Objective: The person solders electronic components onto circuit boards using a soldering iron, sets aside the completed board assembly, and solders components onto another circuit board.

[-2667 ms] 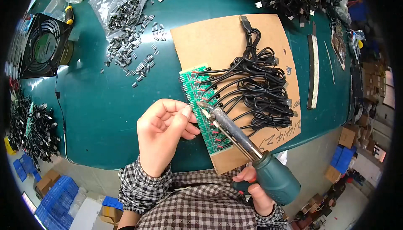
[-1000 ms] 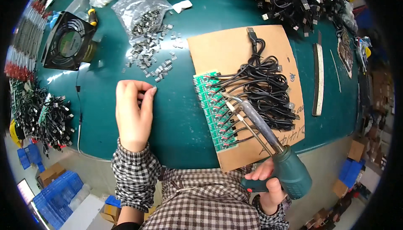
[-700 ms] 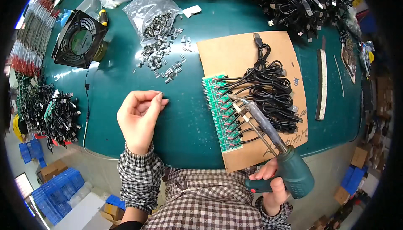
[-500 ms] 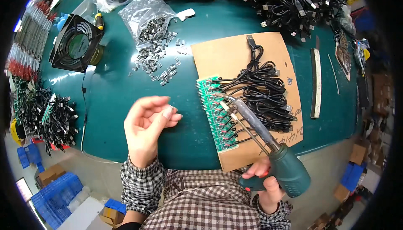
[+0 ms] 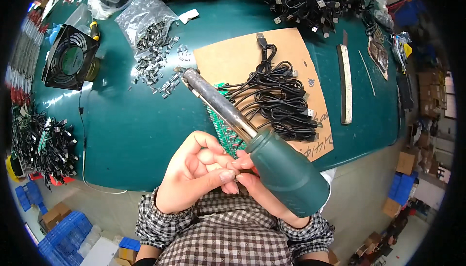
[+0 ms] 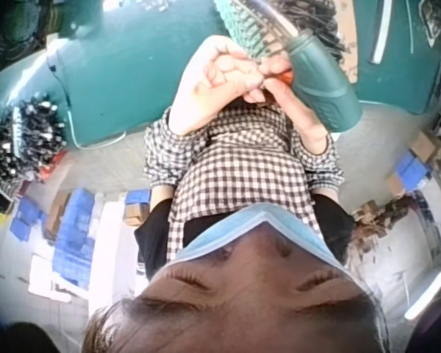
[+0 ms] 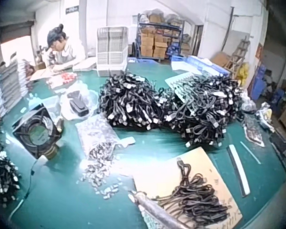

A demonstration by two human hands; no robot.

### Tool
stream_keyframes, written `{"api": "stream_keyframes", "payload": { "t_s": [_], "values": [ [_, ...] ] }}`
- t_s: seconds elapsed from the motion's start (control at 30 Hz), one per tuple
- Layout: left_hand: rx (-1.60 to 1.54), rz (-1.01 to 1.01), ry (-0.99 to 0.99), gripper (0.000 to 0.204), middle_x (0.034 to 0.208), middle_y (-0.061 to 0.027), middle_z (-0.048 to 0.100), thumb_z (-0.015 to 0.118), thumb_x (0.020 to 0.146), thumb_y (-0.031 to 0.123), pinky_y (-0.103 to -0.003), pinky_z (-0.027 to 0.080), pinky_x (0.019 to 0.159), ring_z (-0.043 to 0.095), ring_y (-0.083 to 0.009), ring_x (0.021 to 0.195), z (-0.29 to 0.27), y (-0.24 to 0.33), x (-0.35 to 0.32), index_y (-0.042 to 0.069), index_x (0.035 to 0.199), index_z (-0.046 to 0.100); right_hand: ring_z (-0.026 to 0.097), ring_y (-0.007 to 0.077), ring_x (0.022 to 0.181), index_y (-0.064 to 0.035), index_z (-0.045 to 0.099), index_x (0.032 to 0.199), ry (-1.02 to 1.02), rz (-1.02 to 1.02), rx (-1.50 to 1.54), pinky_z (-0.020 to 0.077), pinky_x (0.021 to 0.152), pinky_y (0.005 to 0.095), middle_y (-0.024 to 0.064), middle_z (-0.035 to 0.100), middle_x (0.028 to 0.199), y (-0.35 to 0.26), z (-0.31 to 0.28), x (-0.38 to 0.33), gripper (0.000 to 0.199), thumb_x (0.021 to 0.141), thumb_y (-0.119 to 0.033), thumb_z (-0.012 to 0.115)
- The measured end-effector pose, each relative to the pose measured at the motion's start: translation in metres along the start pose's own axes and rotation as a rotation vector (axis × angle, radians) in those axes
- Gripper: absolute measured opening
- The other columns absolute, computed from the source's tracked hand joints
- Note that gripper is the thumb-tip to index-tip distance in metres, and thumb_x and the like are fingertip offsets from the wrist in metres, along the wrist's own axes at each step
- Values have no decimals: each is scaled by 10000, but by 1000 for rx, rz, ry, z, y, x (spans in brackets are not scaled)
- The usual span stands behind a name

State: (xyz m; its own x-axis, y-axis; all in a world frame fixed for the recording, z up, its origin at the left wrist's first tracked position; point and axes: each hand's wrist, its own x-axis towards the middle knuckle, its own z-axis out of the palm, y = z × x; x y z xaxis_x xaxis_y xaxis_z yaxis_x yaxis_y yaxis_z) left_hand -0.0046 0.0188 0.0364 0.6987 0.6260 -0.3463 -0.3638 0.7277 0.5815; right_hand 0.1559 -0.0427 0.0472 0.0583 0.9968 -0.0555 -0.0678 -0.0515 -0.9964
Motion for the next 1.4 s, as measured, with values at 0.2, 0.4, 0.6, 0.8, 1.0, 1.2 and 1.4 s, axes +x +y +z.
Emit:
{"api": "stream_keyframes", "payload": {
  "t_s": [0.2,0.4,0.6,0.8,1.0,1.2,1.4],
  "values": [
    [-133,-52,8,273,871,-121,604,539,849,2,-255,522,635,624,-170,727,-1,-10,5,5,1069,377,576,188,884,-15,492,939,86,122,-28,458,886,373,82,541,883,-15,5,0,233,749,59,604],
    [-59,-132,83,160,900,-139,623,531,876,66,-243,522,643,634,-168,754,9,-10,-11,-63,970,549,604,151,855,-18,566,942,152,147,-133,492,773,275,90,620,862,-11,5,-5,214,745,35,634],
    [64,-119,75,154,883,-106,619,513,888,73,-226,510,655,624,-139,757,10,-3,-22,-56,968,537,621,143,802,-24,579,921,22,24,-527,509,700,260,62,639,788,-10,0,-6,206,730,22,642],
    [396,137,381,91,782,-82,593,528,869,44,-202,488,565,587,-105,642,-2,-7,-6,-41,900,540,599,154,808,-26,516,982,243,147,-124,495,708,273,100,590,961,-15,1,-20,273,742,37,631],
    [449,190,460,109,762,-69,575,536,867,54,-203,496,560,567,-92,619,-25,-15,19,-48,905,541,514,200,764,-20,451,990,449,253,1,450,764,400,77,471,829,-17,4,-32,317,710,-64,592],
    [449,133,465,105,772,-78,576,512,872,46,-212,510,559,576,-98,629,-22,-11,25,-52,901,537,507,197,768,-12,450,983,415,244,26,447,760,402,78,464,823,-10,-2,-44,293,730,-89,577],
    [482,70,439,109,744,-73,578,524,865,64,-213,511,542,575,-96,603,-23,-2,28,-43,872,540,565,224,808,21,458,1045,344,267,45,483,745,382,113,521,897,-1,-13,-63,459,789,-333,599]
  ]
}}
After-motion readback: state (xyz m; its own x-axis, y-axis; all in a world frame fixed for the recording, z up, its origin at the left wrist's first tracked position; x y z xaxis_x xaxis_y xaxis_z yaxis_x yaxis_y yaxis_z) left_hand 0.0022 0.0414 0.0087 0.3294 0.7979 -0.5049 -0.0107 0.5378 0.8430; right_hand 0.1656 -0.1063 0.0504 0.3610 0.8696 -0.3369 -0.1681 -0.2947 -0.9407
